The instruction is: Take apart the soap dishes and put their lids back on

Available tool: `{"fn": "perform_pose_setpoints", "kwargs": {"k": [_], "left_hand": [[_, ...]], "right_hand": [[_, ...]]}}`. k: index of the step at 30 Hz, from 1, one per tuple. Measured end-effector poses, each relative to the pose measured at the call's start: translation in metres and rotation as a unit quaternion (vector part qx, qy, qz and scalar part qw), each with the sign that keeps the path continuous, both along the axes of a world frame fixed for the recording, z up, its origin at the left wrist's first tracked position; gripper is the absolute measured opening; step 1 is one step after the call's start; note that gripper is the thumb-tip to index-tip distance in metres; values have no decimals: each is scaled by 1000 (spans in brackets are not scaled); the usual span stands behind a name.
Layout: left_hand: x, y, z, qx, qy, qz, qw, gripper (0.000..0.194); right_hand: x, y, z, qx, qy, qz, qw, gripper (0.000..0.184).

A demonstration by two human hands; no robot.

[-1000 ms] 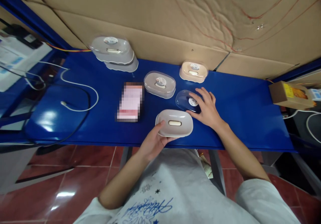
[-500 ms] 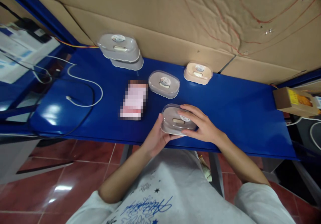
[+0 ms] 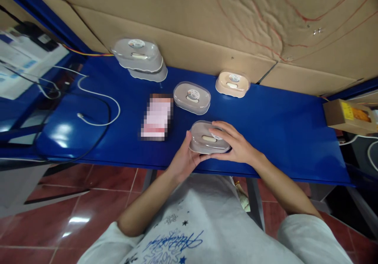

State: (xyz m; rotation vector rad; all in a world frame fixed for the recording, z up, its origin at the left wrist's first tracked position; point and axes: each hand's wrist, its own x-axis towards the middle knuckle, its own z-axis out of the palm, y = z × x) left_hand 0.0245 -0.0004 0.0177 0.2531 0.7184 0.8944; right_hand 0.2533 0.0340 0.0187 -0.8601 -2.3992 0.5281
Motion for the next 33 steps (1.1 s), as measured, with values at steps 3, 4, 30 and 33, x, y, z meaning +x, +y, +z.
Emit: {"fn": "perform_pose_setpoints", "kwargs": {"k": [3, 4, 30, 33], "left_hand": [[-6, -1, 0, 60, 68, 13, 996, 60], [-10, -1, 0, 108, 114, 33, 987, 62], [-39, 16, 5, 613, 689, -35, 384, 61], [-50, 28, 4, 603, 665, -94, 431, 78]], "right_hand": [[14, 9, 0, 6, 7, -25, 1000, 83], [21, 13, 0, 13, 2, -46, 999, 82], [11, 4, -5, 65, -70, -177, 980, 37], [8, -1, -4, 66, -15, -136, 988, 34]]}}
